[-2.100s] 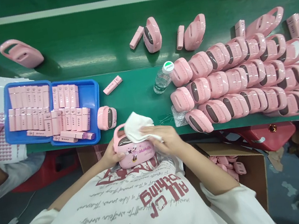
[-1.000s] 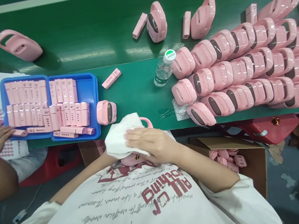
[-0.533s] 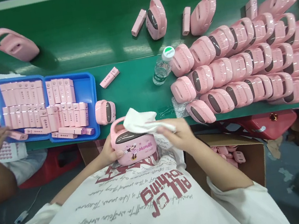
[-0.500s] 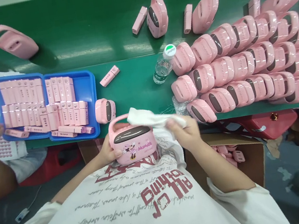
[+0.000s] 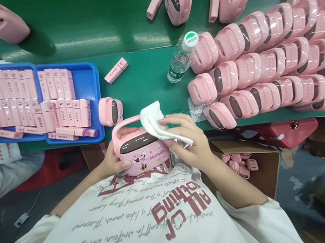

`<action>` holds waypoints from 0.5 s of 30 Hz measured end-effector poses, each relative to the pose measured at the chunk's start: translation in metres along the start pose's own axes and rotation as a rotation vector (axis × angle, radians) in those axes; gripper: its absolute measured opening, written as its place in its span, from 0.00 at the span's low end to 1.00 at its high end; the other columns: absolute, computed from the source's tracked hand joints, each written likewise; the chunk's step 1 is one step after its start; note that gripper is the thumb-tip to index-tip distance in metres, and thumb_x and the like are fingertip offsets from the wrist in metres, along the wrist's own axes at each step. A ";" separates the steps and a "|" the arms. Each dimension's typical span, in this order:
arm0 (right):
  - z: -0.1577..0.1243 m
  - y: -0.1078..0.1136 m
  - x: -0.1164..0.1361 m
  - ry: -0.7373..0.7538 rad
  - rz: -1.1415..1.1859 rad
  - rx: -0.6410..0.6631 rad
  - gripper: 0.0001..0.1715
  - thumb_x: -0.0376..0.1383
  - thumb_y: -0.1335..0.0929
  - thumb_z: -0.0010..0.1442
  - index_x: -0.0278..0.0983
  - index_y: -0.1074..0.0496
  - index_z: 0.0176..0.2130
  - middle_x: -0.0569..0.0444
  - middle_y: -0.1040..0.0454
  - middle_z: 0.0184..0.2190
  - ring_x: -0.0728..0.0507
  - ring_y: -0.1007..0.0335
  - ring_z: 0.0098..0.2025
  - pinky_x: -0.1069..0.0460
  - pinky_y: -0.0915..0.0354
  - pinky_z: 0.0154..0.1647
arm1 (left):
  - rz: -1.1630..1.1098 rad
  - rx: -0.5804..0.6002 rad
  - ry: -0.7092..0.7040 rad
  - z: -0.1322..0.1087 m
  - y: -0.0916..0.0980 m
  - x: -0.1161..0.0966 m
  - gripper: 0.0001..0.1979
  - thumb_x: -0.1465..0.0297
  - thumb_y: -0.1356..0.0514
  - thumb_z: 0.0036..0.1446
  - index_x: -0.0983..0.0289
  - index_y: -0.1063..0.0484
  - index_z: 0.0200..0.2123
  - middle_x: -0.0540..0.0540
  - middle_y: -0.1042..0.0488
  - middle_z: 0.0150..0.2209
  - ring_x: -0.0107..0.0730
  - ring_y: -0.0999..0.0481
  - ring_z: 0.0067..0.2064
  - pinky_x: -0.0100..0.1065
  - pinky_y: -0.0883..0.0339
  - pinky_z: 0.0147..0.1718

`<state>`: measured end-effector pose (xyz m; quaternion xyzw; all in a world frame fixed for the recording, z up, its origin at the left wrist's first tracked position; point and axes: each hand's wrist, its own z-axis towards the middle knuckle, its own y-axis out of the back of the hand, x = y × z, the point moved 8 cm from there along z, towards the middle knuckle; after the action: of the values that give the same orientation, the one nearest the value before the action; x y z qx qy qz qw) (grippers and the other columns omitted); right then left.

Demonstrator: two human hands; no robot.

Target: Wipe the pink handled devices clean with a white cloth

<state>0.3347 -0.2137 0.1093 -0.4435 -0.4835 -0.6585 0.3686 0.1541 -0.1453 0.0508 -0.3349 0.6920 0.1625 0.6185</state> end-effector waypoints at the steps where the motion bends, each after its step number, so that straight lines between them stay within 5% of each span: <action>1: 0.002 -0.004 0.006 0.069 -0.036 0.040 0.09 0.34 0.33 0.60 0.44 0.24 0.40 0.51 0.24 0.47 0.36 0.30 0.53 0.37 0.35 0.55 | -0.001 0.004 -0.012 0.000 -0.001 -0.001 0.37 0.57 0.31 0.42 0.64 0.34 0.55 0.63 0.28 0.54 0.53 0.28 0.53 0.45 0.33 0.50; 10: 0.003 -0.044 0.029 0.424 -0.252 0.251 0.19 0.35 0.36 0.63 0.40 0.29 0.54 0.43 0.28 0.55 0.35 0.38 0.62 0.35 0.35 0.58 | 0.117 0.048 -0.096 0.004 -0.003 0.001 0.39 0.54 0.33 0.45 0.66 0.38 0.58 0.64 0.30 0.56 0.57 0.31 0.56 0.53 0.36 0.55; 15: 0.000 -0.037 0.020 0.440 -0.254 0.267 0.26 0.30 0.36 0.63 0.37 0.36 0.61 0.43 0.25 0.52 0.37 0.37 0.62 0.37 0.35 0.60 | 0.113 0.017 -0.075 0.003 0.001 0.006 0.43 0.54 0.31 0.43 0.63 0.39 0.60 0.63 0.28 0.54 0.54 0.28 0.54 0.51 0.34 0.53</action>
<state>0.2942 -0.2052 0.1163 -0.1734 -0.5262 -0.7103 0.4342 0.1555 -0.1444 0.0446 -0.2837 0.6875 0.2037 0.6367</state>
